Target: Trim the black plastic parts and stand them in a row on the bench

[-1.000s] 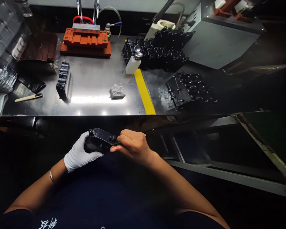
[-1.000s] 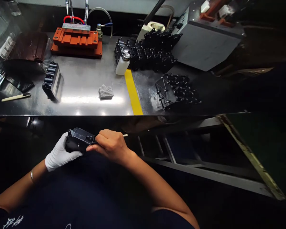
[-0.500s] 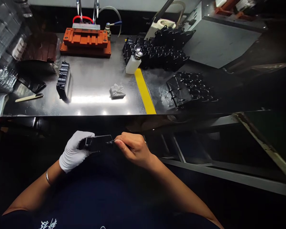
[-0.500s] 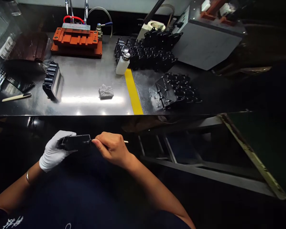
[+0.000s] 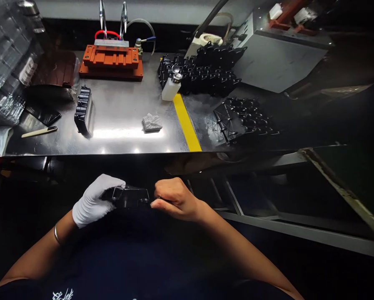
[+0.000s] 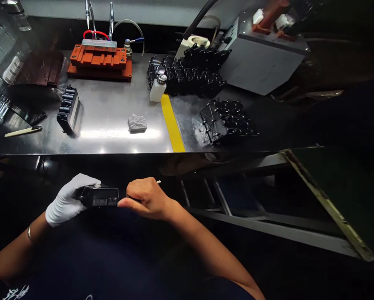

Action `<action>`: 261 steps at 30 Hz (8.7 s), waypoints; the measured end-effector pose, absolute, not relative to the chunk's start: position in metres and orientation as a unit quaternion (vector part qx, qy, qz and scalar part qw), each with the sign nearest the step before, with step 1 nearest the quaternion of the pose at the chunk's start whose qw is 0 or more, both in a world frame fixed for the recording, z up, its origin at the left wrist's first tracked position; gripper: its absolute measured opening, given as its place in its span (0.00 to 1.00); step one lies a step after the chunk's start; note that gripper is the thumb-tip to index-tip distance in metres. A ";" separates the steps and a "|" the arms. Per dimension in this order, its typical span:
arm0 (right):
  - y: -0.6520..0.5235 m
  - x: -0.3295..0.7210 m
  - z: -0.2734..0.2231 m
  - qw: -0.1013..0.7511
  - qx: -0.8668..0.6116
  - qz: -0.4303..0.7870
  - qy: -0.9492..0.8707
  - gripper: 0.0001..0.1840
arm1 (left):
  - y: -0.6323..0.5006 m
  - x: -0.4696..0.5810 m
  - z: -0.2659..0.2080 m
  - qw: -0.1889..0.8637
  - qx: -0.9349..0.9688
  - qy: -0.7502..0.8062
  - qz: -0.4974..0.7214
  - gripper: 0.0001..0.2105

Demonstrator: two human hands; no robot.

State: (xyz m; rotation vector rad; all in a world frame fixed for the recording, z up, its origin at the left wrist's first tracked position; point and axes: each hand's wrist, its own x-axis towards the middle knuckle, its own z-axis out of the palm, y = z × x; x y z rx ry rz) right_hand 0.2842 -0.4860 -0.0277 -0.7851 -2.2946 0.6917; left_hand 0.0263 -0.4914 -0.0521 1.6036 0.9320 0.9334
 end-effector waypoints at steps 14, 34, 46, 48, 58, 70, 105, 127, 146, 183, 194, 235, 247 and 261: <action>-0.469 0.274 -0.019 0.323 -0.268 0.057 -0.906 0.31 | -0.484 0.038 -0.062 0.787 0.427 0.358 0.265 0.27; -0.474 0.275 -0.024 0.296 -0.281 0.105 -0.907 0.31 | -0.478 0.031 -0.059 0.765 0.470 0.388 0.206 0.27; -0.478 0.280 -0.032 0.257 -0.281 0.251 -0.890 0.30 | -0.483 0.035 -0.065 0.771 0.453 0.385 0.229 0.28; -0.479 0.286 -0.032 0.224 -0.238 0.377 -0.867 0.31 | -0.478 0.028 -0.059 0.752 0.476 0.399 0.221 0.26; -0.484 0.256 -0.051 0.352 -0.479 0.499 -0.631 0.19 | -0.466 0.033 -0.033 0.554 0.493 0.528 0.413 0.28; -0.510 0.224 -0.093 0.479 -0.485 0.381 -0.625 0.15 | -0.500 0.064 -0.053 0.784 -0.087 0.390 0.475 0.14; -0.491 0.244 -0.095 0.606 -0.541 0.314 -0.491 0.05 | -0.516 0.065 -0.040 0.845 -0.025 0.407 0.347 0.07; -0.504 0.256 -0.072 0.482 -0.392 0.374 -0.689 0.19 | -0.506 0.039 -0.041 0.838 0.234 0.350 0.346 0.27; -0.495 0.261 -0.068 0.456 -0.354 0.174 -0.798 0.25 | -0.506 0.052 -0.068 0.829 0.145 0.400 0.363 0.15; -0.499 0.259 -0.077 0.451 -0.514 0.512 -0.519 0.18 | -0.503 0.069 -0.066 0.807 0.078 0.406 0.421 0.09; -0.498 0.279 -0.095 0.355 -0.622 0.189 -0.672 0.12 | -0.506 0.057 -0.075 0.834 0.055 0.363 0.413 0.11; -0.458 0.277 -0.040 0.317 -0.287 0.121 -0.896 0.15 | -0.510 0.055 -0.053 0.870 -0.180 0.320 0.329 0.13; -0.460 0.300 -0.037 0.099 -0.170 0.604 -0.773 0.25 | -0.519 0.061 -0.057 0.903 -0.187 0.272 0.276 0.20; -0.500 0.239 -0.071 0.460 -0.473 0.503 -0.558 0.21 | -0.512 0.064 -0.052 0.830 -0.084 0.339 0.434 0.16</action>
